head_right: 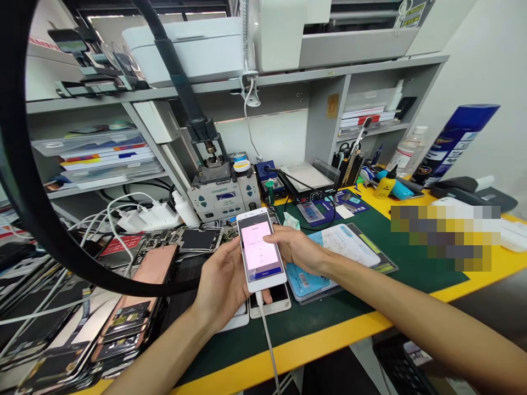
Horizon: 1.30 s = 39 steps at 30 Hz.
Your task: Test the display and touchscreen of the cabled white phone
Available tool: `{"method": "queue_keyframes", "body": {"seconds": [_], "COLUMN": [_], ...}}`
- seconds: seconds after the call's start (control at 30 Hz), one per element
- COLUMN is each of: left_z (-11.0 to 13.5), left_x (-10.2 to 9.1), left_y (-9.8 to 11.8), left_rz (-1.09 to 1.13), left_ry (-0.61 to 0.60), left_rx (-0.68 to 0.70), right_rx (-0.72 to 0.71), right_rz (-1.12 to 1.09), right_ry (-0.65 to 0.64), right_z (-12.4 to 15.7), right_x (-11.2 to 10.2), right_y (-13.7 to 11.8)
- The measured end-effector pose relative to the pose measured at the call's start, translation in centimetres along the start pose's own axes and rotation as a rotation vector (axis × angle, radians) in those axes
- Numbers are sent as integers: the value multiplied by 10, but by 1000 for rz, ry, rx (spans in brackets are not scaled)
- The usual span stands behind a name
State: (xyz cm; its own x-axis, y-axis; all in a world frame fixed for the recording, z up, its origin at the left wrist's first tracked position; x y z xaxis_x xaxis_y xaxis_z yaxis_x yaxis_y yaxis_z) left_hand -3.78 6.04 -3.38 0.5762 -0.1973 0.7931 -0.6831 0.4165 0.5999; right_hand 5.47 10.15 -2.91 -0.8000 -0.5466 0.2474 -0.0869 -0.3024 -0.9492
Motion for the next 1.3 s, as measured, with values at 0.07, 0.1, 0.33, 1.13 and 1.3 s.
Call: {"method": "queue_keyframes", "body": {"seconds": [0.07, 0.1, 0.33, 1.13, 1.3], "left_z": [0, 0, 0, -1, 0], "left_x": [-1, -1, -1, -3, -5], "left_y": [-1, -1, -1, -4, -5], "left_rz": [-7, -11, -20, -32, -46], "left_ry": [16, 21, 32, 35, 42], "left_rx": [-9, -16, -23, -23, -24], "right_rx": [13, 17, -1, -117, -61], "right_rz": [41, 61, 110, 179, 109], "right_ry": [19, 22, 6, -60, -38], "right_z": [0, 0, -1, 1, 1], "right_x": [-1, -2, -5, 3, 2], "right_y": [2, 2, 4, -1, 1]}}
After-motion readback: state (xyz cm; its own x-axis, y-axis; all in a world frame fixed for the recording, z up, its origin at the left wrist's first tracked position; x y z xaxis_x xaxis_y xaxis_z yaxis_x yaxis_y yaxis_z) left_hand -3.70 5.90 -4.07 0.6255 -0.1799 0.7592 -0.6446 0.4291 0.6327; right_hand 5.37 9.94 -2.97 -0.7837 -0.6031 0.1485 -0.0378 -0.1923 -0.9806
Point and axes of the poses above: each hand's wrist, its own z-axis away from the middle knuckle, its own x-axis out of the palm, y = z × x, the point moved 7 cm from there along -z, towards the middle knuckle, and after that the axes turned 3 degrees about z, right-handed, at the moved point
